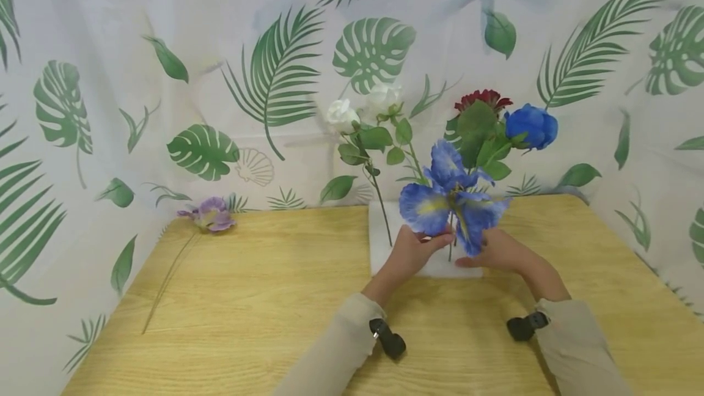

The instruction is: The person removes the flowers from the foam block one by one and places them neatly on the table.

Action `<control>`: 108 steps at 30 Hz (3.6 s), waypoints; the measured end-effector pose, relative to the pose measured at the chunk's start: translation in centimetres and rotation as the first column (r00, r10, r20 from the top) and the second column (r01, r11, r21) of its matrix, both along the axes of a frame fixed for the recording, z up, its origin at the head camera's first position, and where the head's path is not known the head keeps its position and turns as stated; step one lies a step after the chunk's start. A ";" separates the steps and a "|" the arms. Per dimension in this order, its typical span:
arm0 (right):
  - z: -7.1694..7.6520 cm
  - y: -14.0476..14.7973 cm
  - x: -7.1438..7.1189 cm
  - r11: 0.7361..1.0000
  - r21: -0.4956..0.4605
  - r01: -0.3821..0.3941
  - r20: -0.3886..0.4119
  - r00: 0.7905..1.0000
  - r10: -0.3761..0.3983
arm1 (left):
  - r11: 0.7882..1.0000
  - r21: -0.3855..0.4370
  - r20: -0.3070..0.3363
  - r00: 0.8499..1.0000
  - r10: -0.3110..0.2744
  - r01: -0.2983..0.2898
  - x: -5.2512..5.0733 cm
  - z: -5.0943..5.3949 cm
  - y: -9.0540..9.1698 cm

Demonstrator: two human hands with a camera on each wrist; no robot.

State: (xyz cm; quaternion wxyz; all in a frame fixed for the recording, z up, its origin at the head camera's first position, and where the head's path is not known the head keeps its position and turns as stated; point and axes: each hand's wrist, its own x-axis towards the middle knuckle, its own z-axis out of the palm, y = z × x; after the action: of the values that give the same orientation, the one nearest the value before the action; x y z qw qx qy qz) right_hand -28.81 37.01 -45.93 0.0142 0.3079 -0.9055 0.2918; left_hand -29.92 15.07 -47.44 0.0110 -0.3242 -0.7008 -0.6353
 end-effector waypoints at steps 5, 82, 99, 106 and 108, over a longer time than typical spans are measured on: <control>0.0 0.2 -0.3 0.998 0.018 0.062 0.091 0.994 -0.063 | 0.999 0.044 -0.048 0.999 0.024 -0.022 -0.1 0.8 -0.2; -0.3 -0.2 -1.0 0.971 0.178 0.160 0.013 0.986 -0.165 | 0.949 -0.051 -0.099 0.947 0.306 -0.312 0.3 6.2 -27.0; -0.2 -0.6 -0.9 0.962 0.203 0.181 0.037 0.981 -0.193 | 0.859 -0.218 0.007 0.880 0.475 -0.462 1.4 3.7 -34.7; 0.0 -0.7 -0.8 0.962 0.200 0.184 0.040 0.980 -0.196 | 0.836 -0.272 0.083 0.854 0.514 -0.477 1.3 3.1 -36.9; 0.0 -0.7 -0.8 0.962 0.201 0.183 0.043 0.980 -0.196 | 0.834 -0.277 0.091 0.851 0.517 -0.478 1.4 2.9 -37.4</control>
State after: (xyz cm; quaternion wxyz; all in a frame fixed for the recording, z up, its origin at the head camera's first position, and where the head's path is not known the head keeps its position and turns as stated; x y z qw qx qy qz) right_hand -29.65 36.29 -45.93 -0.0168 0.2104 -0.9551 0.2078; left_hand -28.57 -22.29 -44.57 0.0793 -0.0763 -0.8321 -0.5437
